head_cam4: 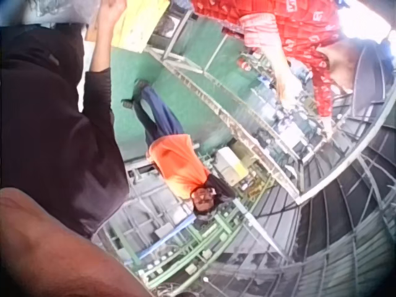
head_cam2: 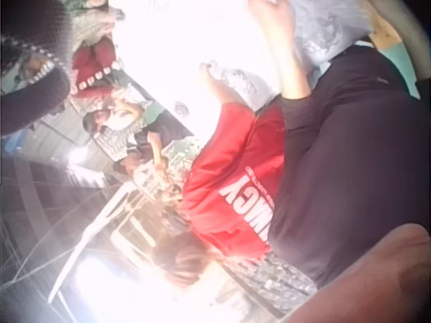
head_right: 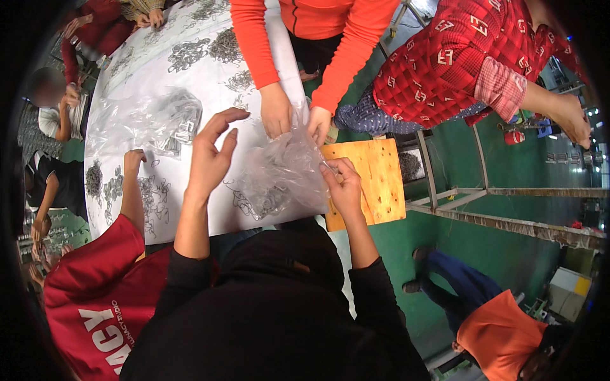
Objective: The person picks up small metal parts from a table and places them into a plastic bag by hand.
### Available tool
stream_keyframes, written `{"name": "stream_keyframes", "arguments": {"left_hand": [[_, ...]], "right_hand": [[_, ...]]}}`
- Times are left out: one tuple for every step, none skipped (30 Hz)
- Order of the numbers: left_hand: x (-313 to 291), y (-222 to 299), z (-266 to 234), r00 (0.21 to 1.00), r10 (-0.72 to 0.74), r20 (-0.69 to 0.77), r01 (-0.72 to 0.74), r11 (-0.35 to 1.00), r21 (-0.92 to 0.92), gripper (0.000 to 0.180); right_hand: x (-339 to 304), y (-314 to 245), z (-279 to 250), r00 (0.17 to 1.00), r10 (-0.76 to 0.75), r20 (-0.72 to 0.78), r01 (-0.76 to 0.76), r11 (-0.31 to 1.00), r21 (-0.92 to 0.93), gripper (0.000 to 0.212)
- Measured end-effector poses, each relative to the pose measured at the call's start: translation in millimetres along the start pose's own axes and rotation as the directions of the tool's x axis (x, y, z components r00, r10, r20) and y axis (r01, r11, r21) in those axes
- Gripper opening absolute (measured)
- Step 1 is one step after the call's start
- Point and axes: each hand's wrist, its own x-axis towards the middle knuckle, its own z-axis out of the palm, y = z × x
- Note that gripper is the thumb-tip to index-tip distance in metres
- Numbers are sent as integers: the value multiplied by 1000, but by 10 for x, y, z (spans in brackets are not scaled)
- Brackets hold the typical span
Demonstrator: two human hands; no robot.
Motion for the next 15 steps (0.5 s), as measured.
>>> {"name": "stream_keyframes", "arguments": {"left_hand": [[-14,-4,-2,1000,23,-22,-23,1000,-3,32],[-29,-33,61,998,60,-26,-60,998,-10,31],[-34,-31,146,997,74,-5,-74,996,-43,30],[-54,-33,211,997,39,71,-34,998,-60,32],[-62,12,286,992,44,120,-36,997,-69,33],[-67,10,375,981,103,164,-91,993,-77,35],[-101,2,442,966,158,206,-159,987,-9,37],[-134,-4,472,957,178,229,-184,983,2,42],[-151,-1,513,943,204,262,-210,978,-4,48],[-181,37,510,931,194,309,-234,967,98,53],[-198,100,469,917,182,356,-264,944,197,57],[-250,104,452,901,157,404,-287,914,285,62],[-328,34,499,876,96,473,-299,877,376,66],[-413,-90,564,844,32,535,-322,828,459,70],[-470,-154,602,811,-39,583,-349,768,537,74]], "right_hand": [[43,3,18,998,-53,-28,53,998,20,11],[88,12,34,993,-104,-55,106,994,40,11],[147,39,50,992,-114,-59,118,990,77,11],[196,51,56,990,-129,-53,135,983,123,11],[240,60,69,988,-144,-51,150,975,165,11],[272,68,82,988,-142,-64,149,981,125,11],[285,84,104,987,-137,-80,143,986,83,12],[304,97,165,986,-132,-98,137,990,42,12],[317,213,232,984,-121,-129,120,993,-12,14],[291,380,286,981,-96,-168,85,994,-76,15],[288,519,297,975,-74,-211,46,990,-137,16],[284,565,289,991,90,-100,-92,996,-18,19],[273,596,260,969,246,11,-247,967,68,21],[302,772,302,967,255,27,-256,962,93,21],[333,859,324,965,259,48,-263,957,118,21]]}}
